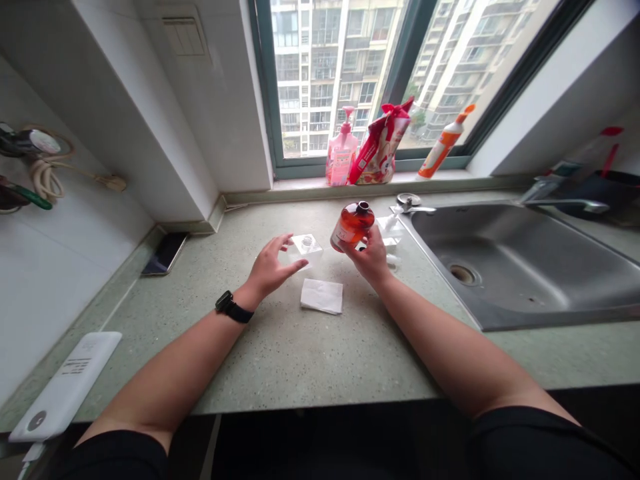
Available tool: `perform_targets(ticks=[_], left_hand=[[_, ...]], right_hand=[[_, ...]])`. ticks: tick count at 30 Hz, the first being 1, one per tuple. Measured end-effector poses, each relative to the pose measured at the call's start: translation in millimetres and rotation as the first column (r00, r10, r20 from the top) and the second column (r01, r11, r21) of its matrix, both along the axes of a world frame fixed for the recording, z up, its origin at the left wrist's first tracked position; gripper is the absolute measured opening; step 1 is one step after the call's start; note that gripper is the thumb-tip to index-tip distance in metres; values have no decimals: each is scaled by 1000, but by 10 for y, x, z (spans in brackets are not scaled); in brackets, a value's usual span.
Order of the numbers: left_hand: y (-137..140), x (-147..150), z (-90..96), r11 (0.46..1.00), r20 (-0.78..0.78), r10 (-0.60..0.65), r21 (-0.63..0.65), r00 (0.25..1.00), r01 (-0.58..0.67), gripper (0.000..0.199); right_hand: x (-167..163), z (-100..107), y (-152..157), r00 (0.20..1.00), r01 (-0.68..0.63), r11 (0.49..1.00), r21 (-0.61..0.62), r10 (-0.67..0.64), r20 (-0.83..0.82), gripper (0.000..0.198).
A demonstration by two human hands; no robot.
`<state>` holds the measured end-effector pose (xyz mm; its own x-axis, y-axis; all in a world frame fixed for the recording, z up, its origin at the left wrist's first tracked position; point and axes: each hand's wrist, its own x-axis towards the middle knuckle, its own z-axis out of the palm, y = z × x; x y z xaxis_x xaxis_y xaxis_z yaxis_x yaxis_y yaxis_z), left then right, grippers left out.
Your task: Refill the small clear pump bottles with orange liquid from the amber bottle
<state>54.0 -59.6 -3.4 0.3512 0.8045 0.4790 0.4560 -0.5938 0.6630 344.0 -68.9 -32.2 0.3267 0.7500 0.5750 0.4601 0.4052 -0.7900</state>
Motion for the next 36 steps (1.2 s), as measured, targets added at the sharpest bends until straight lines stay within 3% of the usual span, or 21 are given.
perform_targets(ticks=[7, 13, 21, 29, 36], left_hand=[[-27, 9, -191, 998, 17, 7, 63, 1000, -8, 72], [26, -24, -240, 998, 0, 21, 57, 1000, -21, 70], [-19, 14, -199, 994, 2, 0, 112, 1000, 0, 67], [-89, 56, -180, 991, -23, -31, 133, 999, 33, 69], [-81, 56, -171, 991, -19, -29, 132, 999, 31, 69]], right_hand=[[11, -49, 21, 1000, -21, 999, -25, 21, 7, 67], [8, -24, -35, 966, -2, 999, 48, -10, 258, 68], [56, 60, -84, 873, 15, 996, 93, -58, 485, 65], [79, 45, -73, 845, 55, 993, 107, -104, 525, 59], [88, 35, -69, 816, 82, 992, 99, -124, 565, 65]])
